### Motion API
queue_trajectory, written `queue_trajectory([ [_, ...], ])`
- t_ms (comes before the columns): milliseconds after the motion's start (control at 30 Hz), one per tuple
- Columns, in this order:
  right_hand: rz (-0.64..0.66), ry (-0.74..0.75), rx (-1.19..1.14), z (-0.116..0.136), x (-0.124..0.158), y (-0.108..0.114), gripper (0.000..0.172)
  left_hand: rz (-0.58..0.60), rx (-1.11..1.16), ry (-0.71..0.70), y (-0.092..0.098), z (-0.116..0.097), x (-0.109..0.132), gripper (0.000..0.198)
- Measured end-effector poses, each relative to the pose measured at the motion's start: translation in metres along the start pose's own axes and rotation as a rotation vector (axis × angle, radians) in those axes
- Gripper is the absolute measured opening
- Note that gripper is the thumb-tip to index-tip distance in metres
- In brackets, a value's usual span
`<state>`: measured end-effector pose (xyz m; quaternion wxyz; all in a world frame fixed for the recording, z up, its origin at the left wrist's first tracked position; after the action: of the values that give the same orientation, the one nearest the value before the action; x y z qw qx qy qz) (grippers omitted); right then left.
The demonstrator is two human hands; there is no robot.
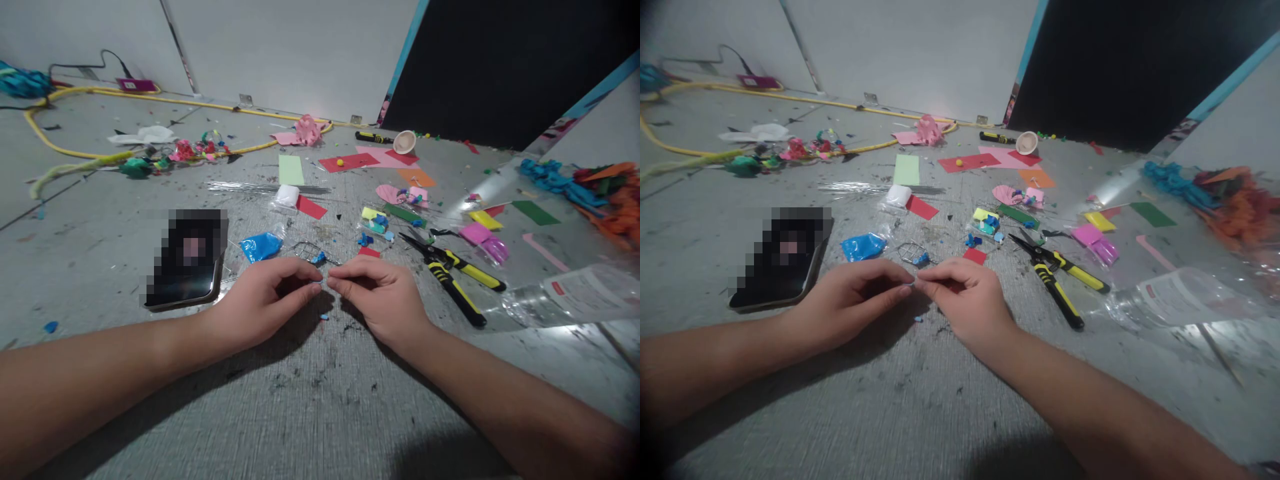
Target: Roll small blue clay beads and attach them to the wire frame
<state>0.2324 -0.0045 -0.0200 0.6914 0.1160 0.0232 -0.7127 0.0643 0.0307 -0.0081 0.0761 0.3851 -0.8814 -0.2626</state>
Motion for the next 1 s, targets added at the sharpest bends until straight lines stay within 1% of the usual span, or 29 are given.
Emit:
queue_trajectory([
  [67, -0.003, -0.007, 0.026, -0.001, 0.0, 0.0, 0.006, -0.008, -0.024, -0.007, 0.001, -0.002, 0.0, 0.018],
  [167, 0.012, -0.068, -0.003, -0.01, 0.001, -0.001, 0.019, -0.021, -0.071, 0.01, 0.002, -0.002, -0.001, 0.018],
  [233, 0.022, -0.082, -0.033, -0.013, 0.002, -0.003, 0.024, -0.02, -0.123, 0.008, 0.002, -0.002, -0.002, 0.019],
  [333, 0.018, -0.059, -0.035, -0.01, 0.004, -0.004, 0.019, 0.012, -0.221, -0.035, -0.001, -0.004, -0.002, 0.018],
  [433, 0.038, -0.058, 0.004, -0.005, 0.005, -0.006, 0.005, 0.026, -0.268, -0.085, -0.004, -0.003, -0.003, 0.016],
  [467, 0.051, -0.066, 0.023, -0.005, 0.005, -0.007, 0.002, 0.017, -0.27, -0.093, -0.004, -0.003, -0.003, 0.016],
  [533, 0.082, -0.063, 0.08, -0.002, 0.004, -0.008, 0.007, -0.029, -0.275, -0.091, 0.0, -0.002, -0.002, 0.017],
  [633, 0.166, 0.042, 0.225, 0.007, 0.004, -0.013, 0.015, -0.122, -0.28, -0.102, 0.009, -0.007, 0.001, 0.019],
  [700, 0.239, 0.159, 0.275, 0.017, 0.006, -0.019, 0.016, -0.122, -0.236, -0.125, 0.009, -0.014, 0.004, 0.017],
  [767, 0.291, 0.266, 0.278, 0.026, 0.01, -0.025, 0.015, -0.07, -0.15, -0.124, 0.005, -0.019, 0.006, 0.017],
  [833, 0.307, 0.334, 0.276, 0.033, 0.014, -0.027, 0.017, -0.02, -0.038, -0.097, 0.0, -0.02, 0.008, 0.018],
  [933, 0.285, 0.378, 0.266, 0.038, 0.017, -0.025, 0.017, 0.071, 0.153, 0.002, -0.01, -0.014, 0.009, 0.016],
  [1000, 0.274, 0.396, 0.246, 0.04, 0.019, -0.024, 0.012, 0.151, 0.315, 0.132, -0.019, -0.004, 0.011, 0.017],
])
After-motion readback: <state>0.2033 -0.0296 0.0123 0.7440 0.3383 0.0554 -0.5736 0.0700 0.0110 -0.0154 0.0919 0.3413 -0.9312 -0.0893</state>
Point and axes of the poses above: each hand's wrist, its own x-axis away from the middle knuckle, its own y-axis out of the back of the hand, z = x × y, the point moved 8 cm from there along -x, towards the middle knuckle, and after that the axes turned 6 degrees about z, right-handed, at the moved point
